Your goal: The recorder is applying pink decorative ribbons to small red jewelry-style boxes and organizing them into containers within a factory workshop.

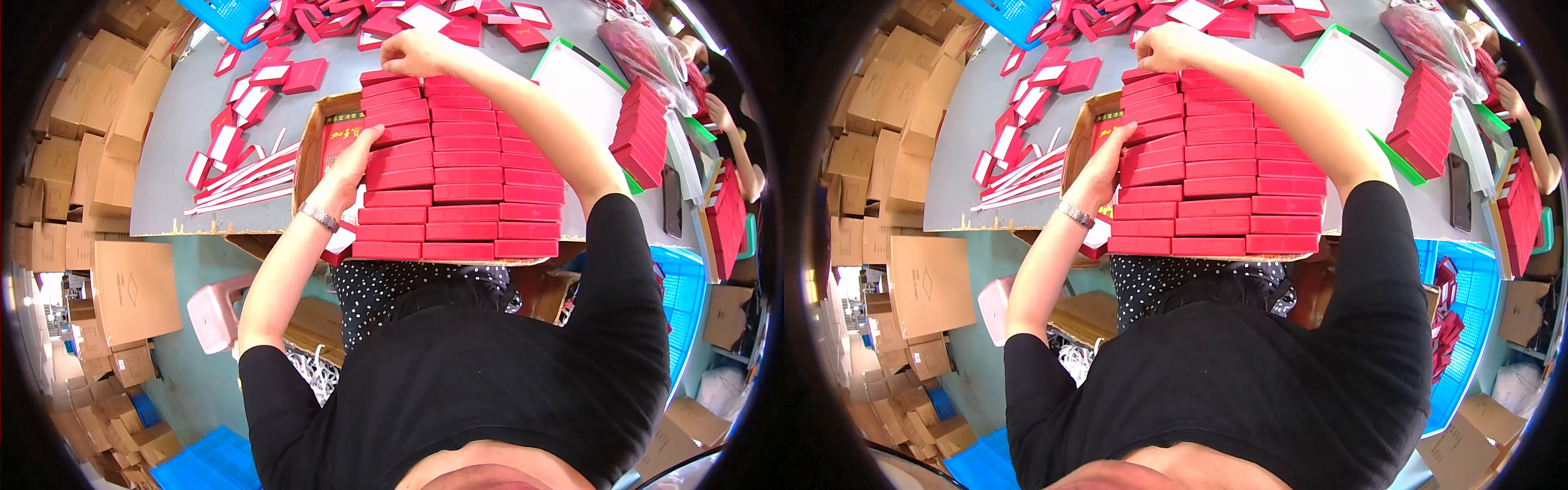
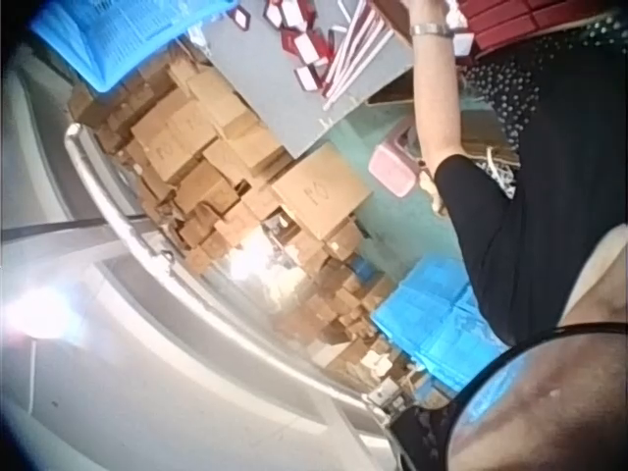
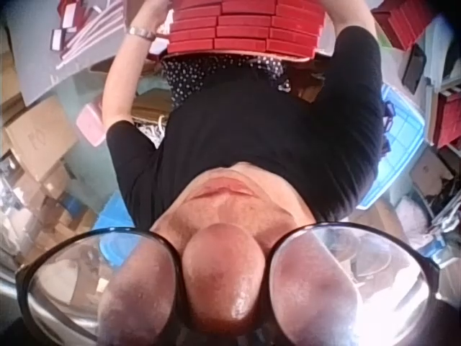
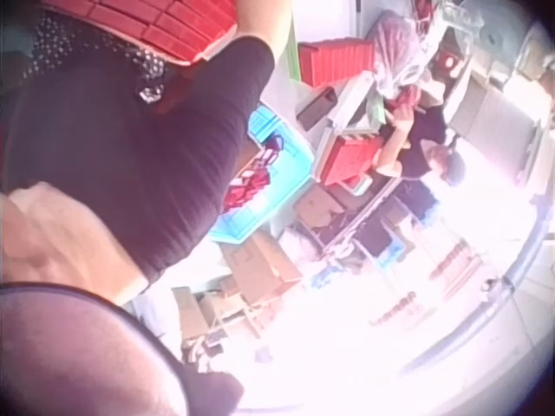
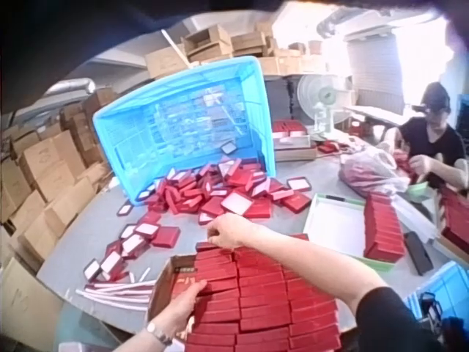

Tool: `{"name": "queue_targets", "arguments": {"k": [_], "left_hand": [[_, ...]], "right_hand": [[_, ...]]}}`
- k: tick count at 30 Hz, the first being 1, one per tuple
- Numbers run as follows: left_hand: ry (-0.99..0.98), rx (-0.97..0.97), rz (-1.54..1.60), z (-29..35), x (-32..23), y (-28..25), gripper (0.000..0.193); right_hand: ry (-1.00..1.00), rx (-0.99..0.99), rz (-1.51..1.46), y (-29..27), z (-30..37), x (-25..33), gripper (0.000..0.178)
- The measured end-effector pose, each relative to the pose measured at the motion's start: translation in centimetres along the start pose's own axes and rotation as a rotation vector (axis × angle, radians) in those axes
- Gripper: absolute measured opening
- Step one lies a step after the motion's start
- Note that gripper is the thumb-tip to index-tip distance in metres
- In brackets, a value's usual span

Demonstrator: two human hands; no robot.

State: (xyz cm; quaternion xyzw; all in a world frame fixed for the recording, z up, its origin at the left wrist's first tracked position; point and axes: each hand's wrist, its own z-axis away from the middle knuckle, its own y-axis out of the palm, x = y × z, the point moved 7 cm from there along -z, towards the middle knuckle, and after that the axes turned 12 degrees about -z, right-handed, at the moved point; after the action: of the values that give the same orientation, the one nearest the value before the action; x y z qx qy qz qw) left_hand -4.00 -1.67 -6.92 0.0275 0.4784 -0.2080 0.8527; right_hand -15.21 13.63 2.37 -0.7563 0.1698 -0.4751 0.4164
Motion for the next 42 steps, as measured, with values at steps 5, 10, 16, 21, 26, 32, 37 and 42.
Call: {"name": "queue_targets", "arguments": {"k": [5, 10, 16, 21, 26, 32, 37, 42], "left_hand": [[0.112, 0.02, 0.091, -2.1, 0.3, -0.3, 0.068], [0.125, -0.047, -0.016, -3.8, 1.4, -1.7, 0.078], [0.165, -0.006, 0.091, -2.8, -0.9, 0.6, 0.071], [0.122, 0.026, 0.237, -2.6, -0.6, -0.2, 0.051], [0.117, 0.12, 0.319, -3.2, 0.1, 0.0, 0.063], [0.082, 0.177, 0.294, -2.4, -0.4, 0.3, 0.067], [0.136, 0.06, 0.266, -2.0, -0.7, 0.5, 0.049], [0.028, 0.062, 0.359, -2.0, 0.0, 0.4, 0.042]], "right_hand": [[0.158, 0.099, 0.062, 1.7, -1.3, -4.0, 0.039], [0.371, -0.002, -0.855, 1.1, -1.2, -5.1, 0.036], [0.036, -0.14, -1.05, 0.1, -2.8, -1.3, 0.028], [-0.216, 0.118, -0.356, 4.3, -1.7, 3.7, 0.033], [-0.185, 0.155, -0.227, 2.9, -2.1, 0.4, 0.032], [-0.114, 0.185, -0.208, 4.9, -2.2, -0.5, 0.029], [-0.025, -0.115, -0.368, 3.4, -3.5, -4.0, 0.031], [0.058, -0.111, 0.04, 3.3, -3.7, -3.7, 0.037]]}}
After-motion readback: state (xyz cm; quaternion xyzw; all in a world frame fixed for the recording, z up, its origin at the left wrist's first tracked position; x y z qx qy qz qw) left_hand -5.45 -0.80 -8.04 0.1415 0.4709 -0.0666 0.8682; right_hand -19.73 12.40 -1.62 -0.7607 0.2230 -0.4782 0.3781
